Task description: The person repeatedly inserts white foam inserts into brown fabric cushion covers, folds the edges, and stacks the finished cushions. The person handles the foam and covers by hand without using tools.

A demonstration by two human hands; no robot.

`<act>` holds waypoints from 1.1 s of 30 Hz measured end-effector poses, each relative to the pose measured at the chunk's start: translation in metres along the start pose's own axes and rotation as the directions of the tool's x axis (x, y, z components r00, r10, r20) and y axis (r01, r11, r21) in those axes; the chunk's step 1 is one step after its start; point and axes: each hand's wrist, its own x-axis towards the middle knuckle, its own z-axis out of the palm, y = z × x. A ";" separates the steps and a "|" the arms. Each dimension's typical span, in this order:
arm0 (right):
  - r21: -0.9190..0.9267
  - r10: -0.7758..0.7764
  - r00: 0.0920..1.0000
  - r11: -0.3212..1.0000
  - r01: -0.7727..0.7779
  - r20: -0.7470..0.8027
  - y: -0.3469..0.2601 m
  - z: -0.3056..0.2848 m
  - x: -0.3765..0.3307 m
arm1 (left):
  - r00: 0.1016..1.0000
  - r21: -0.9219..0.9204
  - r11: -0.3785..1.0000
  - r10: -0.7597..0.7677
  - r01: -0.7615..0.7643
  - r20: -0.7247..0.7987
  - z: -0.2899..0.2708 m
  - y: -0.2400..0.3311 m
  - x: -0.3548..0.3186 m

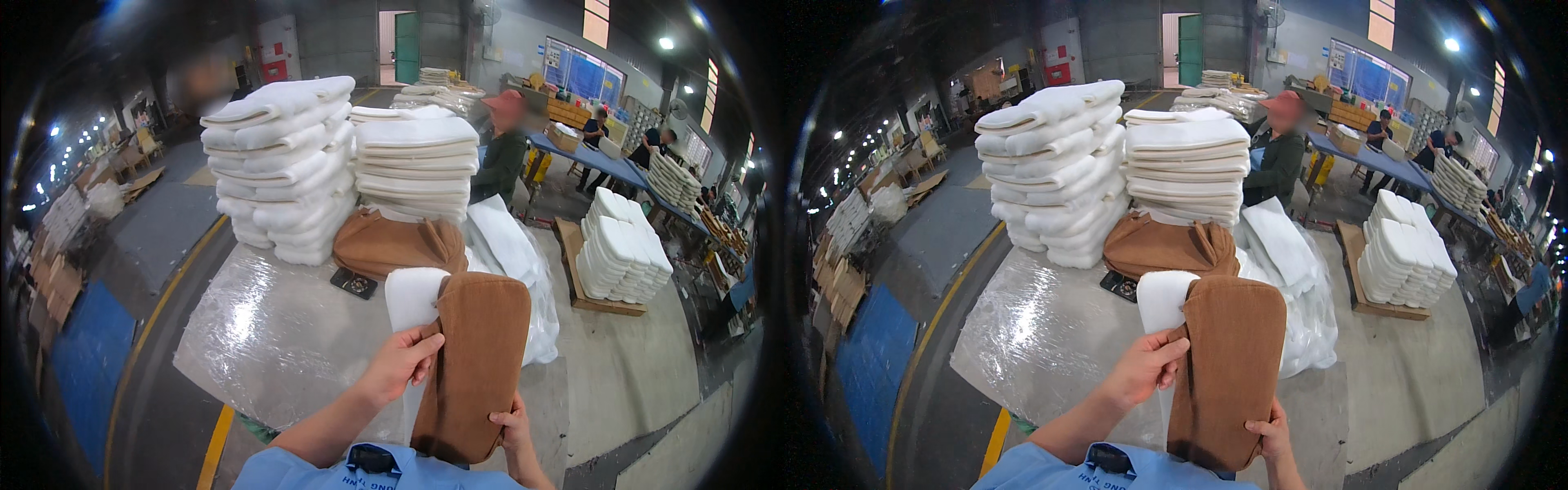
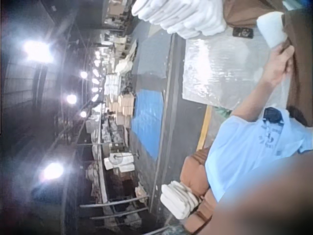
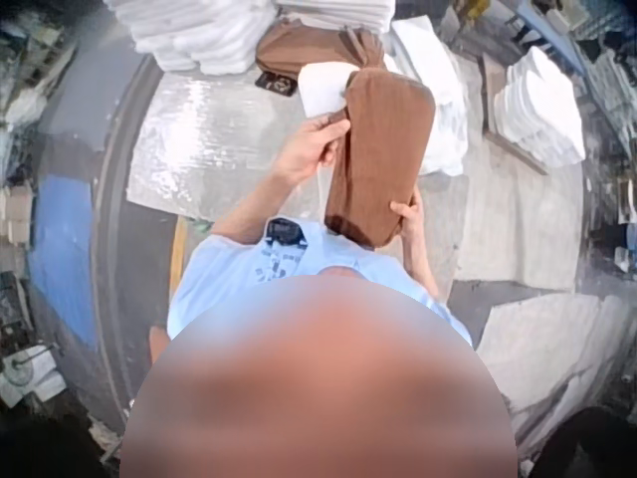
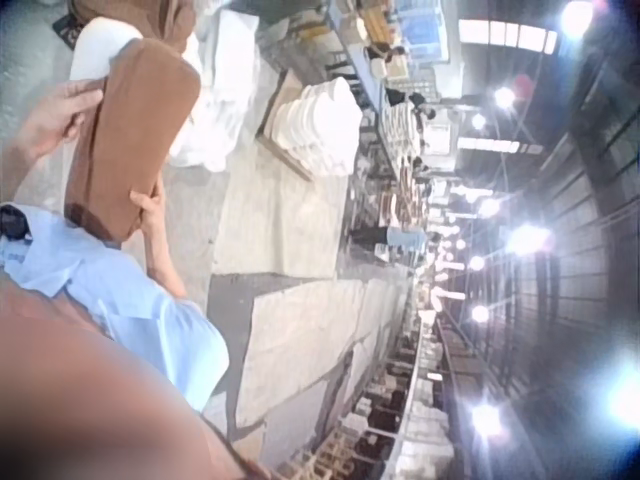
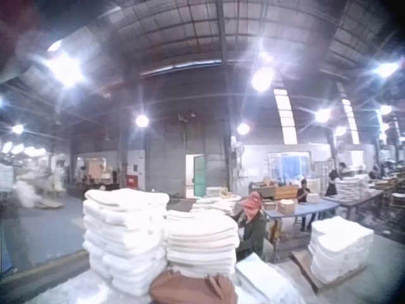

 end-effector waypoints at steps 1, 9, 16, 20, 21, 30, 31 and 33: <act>0.013 0.009 1.000 1.000 -0.010 0.008 0.003 0.002 0.000 | 0.989 0.120 0.987 0.119 -0.107 -0.093 0.002 -0.003 0.001; 0.090 0.019 1.000 0.996 -0.020 0.021 0.013 -0.011 -0.011 | 0.524 0.861 0.257 0.851 -0.438 0.012 0.035 -0.019 -0.008; 0.110 0.005 0.999 0.994 -0.009 0.037 0.013 -0.002 -0.015 | 0.675 0.480 0.721 0.671 -0.499 -0.306 0.046 -0.021 0.000; 0.080 -0.048 0.999 0.996 0.048 -0.004 0.025 0.002 -0.012 | 0.656 0.528 0.666 0.713 -0.527 -0.246 0.033 -0.008 0.023; 0.080 -0.058 0.998 0.995 0.059 -0.012 0.025 0.006 -0.010 | 0.667 0.531 0.661 0.712 -0.530 -0.219 0.026 -0.002 0.027; 0.078 -0.191 0.979 0.977 0.197 -0.077 0.010 0.032 -0.003 | 0.703 0.867 0.399 0.706 -0.298 -0.084 0.039 0.045 0.037; 0.080 -0.201 0.976 0.975 0.208 -0.085 0.009 0.038 -0.003 | 0.700 0.905 0.320 0.713 -0.279 -0.036 0.033 0.046 0.040; 0.079 -0.193 0.976 0.976 0.201 -0.099 0.011 0.040 -0.004 | 0.744 0.917 0.316 0.667 -0.244 -0.032 0.024 0.046 0.050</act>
